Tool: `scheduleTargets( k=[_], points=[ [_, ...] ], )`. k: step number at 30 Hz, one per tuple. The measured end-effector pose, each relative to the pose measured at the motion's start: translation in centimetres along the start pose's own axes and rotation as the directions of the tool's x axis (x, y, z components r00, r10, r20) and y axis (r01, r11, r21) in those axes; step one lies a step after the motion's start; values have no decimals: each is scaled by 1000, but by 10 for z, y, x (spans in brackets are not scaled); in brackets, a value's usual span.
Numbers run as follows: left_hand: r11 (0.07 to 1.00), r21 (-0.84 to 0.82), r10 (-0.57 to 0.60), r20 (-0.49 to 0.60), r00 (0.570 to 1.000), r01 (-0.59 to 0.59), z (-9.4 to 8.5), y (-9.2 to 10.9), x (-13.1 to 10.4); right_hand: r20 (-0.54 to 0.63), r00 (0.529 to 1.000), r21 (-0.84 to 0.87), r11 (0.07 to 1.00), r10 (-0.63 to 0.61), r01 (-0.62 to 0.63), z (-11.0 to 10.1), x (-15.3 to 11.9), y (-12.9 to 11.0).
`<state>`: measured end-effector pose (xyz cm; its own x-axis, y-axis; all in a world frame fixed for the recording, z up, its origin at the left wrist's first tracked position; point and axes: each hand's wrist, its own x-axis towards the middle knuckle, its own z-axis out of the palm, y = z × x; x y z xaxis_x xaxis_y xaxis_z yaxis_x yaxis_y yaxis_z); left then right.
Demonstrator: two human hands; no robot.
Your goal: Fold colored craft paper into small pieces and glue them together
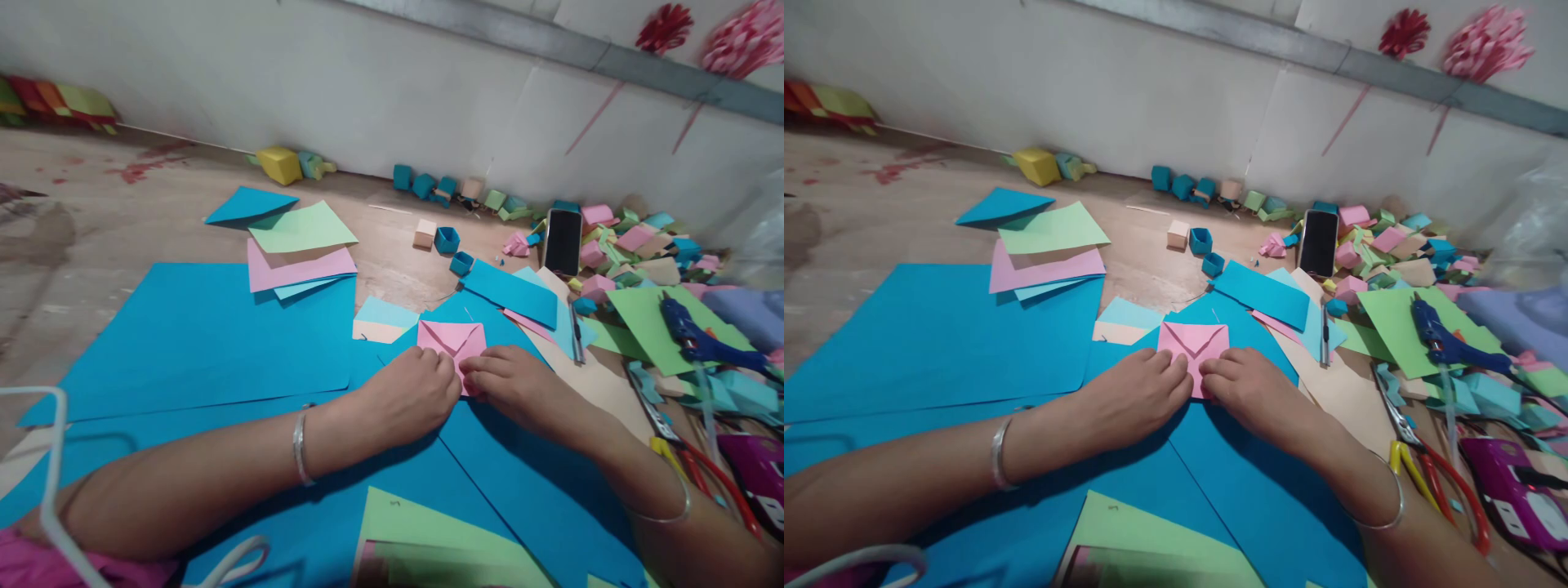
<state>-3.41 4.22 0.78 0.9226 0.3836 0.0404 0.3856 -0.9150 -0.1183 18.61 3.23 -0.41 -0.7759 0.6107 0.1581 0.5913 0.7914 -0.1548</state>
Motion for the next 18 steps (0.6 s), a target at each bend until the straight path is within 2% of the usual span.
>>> scheduleTargets(
  k=[3,6,8,12,15,18],
  points=[
    [999,-51,-3,-26,1000,1,5,-2,1,-61,996,131,990,63,-54,-1,1,2],
    [975,-213,-60,-3,998,58,11,-9,4,-69,972,304,932,227,-196,-4,1,3],
    [927,-345,-154,8,988,147,14,-16,6,-54,931,390,866,361,-313,-4,2,2],
    [775,-548,-358,30,933,315,18,-26,9,-15,806,474,714,592,-516,2,5,0],
    [697,-617,-424,57,904,366,17,-27,10,-19,748,454,672,664,-585,7,6,-1],
    [685,-615,-440,79,894,392,15,-26,10,-40,727,423,671,685,-609,10,7,-1]
  ],
)
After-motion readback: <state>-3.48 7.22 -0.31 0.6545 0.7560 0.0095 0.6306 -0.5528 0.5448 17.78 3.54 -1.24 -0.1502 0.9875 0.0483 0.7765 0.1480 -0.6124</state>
